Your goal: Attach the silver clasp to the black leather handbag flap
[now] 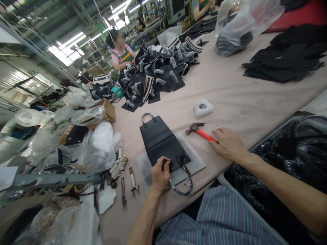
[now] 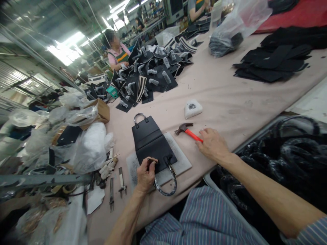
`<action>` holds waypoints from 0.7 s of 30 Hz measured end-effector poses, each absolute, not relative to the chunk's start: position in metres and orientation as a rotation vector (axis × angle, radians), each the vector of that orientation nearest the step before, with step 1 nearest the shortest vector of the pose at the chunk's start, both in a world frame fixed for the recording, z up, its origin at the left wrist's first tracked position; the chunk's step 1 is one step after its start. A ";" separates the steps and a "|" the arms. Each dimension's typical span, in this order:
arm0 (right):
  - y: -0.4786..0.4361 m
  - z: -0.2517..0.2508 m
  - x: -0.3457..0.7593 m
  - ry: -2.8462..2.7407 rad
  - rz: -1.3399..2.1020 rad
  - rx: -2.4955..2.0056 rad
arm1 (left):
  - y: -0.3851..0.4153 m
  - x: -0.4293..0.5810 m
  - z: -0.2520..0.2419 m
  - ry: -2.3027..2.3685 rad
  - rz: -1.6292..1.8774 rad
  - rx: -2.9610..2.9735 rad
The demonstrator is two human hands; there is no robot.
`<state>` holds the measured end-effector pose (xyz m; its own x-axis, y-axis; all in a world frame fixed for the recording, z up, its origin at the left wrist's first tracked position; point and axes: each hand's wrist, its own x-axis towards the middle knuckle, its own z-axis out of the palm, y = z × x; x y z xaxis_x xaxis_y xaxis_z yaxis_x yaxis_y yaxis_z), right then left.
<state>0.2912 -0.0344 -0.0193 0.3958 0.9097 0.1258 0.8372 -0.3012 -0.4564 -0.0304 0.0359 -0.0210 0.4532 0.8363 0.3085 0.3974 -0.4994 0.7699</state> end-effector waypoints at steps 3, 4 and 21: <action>-0.040 -0.021 0.304 -1.340 0.595 -2.358 | 0.036 -0.028 -0.019 1.041 0.917 2.113; -0.040 -0.021 0.304 -1.289 0.713 -2.354 | 0.036 -0.028 -0.018 1.039 0.918 2.122; -0.046 0.099 0.212 -1.552 0.371 -1.753 | 0.038 -0.034 -0.026 0.982 0.972 2.229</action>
